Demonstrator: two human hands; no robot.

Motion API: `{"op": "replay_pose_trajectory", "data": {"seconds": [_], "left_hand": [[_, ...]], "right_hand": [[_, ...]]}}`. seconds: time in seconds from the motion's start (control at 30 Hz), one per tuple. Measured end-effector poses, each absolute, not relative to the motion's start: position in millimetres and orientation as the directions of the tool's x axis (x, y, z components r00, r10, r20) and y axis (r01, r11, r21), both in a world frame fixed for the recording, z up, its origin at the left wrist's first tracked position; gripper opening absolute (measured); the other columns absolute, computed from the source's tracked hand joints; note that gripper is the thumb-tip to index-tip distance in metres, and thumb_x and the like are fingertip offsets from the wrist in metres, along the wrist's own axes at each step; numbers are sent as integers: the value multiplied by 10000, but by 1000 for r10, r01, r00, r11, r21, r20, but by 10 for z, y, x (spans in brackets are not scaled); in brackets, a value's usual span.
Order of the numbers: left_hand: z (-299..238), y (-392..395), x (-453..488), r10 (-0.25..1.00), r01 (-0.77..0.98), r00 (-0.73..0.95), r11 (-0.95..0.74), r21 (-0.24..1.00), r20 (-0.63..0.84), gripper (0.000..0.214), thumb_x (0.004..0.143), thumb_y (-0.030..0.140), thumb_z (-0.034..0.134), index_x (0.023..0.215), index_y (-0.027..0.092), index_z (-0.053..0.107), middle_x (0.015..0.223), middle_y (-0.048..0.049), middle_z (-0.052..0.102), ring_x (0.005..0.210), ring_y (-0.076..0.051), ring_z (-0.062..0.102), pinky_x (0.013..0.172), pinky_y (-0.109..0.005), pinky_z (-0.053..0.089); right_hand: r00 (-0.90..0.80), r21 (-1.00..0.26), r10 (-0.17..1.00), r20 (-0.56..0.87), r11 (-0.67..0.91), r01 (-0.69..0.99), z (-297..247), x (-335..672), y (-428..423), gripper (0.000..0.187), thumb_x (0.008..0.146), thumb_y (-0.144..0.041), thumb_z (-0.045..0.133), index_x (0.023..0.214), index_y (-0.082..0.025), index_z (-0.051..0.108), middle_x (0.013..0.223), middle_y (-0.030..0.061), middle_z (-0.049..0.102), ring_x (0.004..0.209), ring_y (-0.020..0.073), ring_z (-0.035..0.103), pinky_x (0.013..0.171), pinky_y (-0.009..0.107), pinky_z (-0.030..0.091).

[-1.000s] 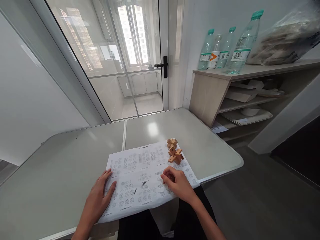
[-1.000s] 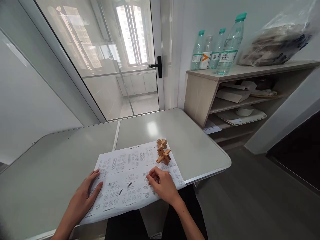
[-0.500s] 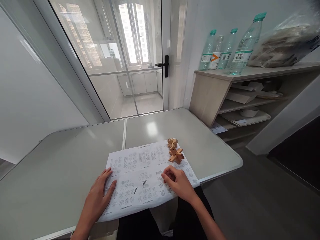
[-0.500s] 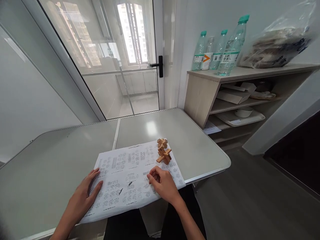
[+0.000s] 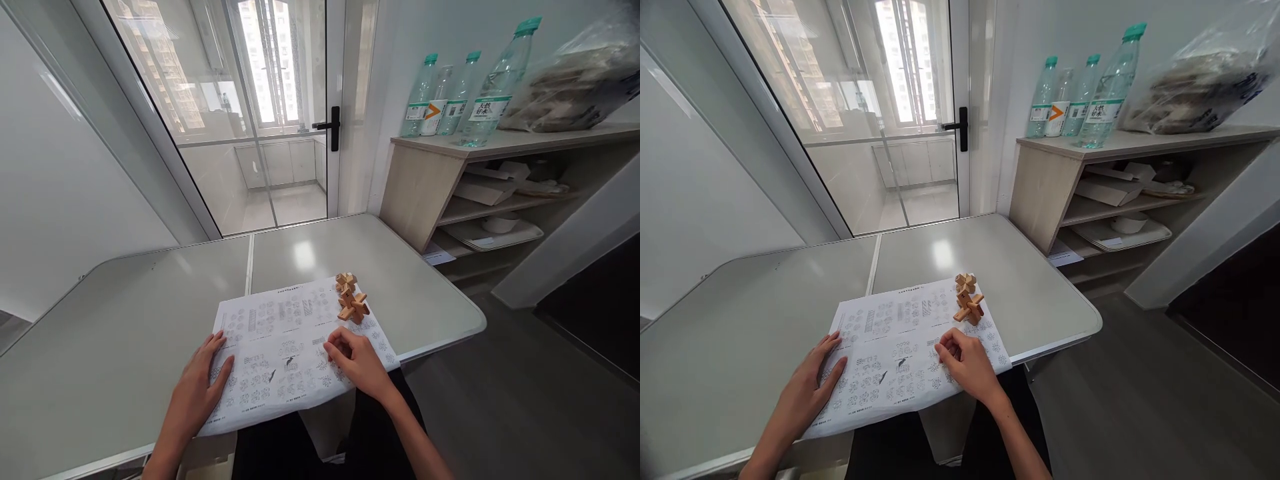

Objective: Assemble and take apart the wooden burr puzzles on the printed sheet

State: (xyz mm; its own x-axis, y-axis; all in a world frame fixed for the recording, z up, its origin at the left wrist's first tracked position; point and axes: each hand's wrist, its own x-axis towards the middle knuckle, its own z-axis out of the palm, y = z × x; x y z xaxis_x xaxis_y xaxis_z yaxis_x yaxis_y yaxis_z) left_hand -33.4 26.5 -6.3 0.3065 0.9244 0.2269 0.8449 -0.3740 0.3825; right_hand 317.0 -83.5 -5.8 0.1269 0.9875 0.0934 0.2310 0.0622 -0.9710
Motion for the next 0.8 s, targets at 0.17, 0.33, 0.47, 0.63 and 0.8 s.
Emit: {"op": "replay_pose_trajectory", "data": {"seconds": [0.17, 0.33, 0.47, 0.63, 0.8], "left_hand": [[-53, 242, -328, 920, 841, 316, -385, 381, 233, 568, 1007, 603, 443, 1443, 252, 542, 1614, -72, 515, 1526, -307, 440, 1234, -534, 416], [-23, 221, -315, 913, 833, 328, -401, 381, 245, 559, 1009, 591, 452, 1426, 234, 559, 1599, -83, 532, 1517, -312, 452, 1238, -531, 410], [-4, 211, -311, 907, 824, 332, -413, 387, 259, 526, 1011, 563, 472, 1413, 239, 573, 1584, -84, 549, 1507, -317, 467, 1231, -529, 419], [-8, 211, -326, 910, 825, 328, -406, 393, 252, 553, 1003, 573, 465, 1410, 217, 580, 1586, -99, 547, 1509, -321, 464, 1230, -538, 418], [9, 196, -337, 904, 824, 337, -418, 383, 261, 548, 1009, 571, 463, 1404, 212, 588, 1581, -96, 554, 1508, -309, 469, 1235, -515, 420]], "right_hand": [[131, -969, 988, 88, 54, 239, -52, 3164, -837, 222, 1012, -423, 606, 894, -236, 625, 753, 11, 744, 694, 203, 672, 646, 315, 487], [132, -969, 987, 91, 58, 240, -46, 3160, -844, 235, 1011, -443, 606, 896, -238, 623, 748, 10, 745, 691, 207, 672, 639, 315, 473], [129, -970, 987, 95, 63, 237, -62, 3159, -841, 245, 1007, -461, 604, 893, -245, 615, 746, 13, 741, 697, 217, 675, 640, 324, 470], [126, -968, 987, 98, 65, 243, -67, 3156, -842, 255, 1004, -478, 602, 893, -248, 611, 749, 13, 739, 679, 215, 663, 618, 321, 459], [115, -965, 986, 118, 87, 249, -37, 3151, -856, 253, 1009, -467, 599, 898, -240, 614, 753, 12, 738, 692, 210, 665, 649, 319, 462]]}}
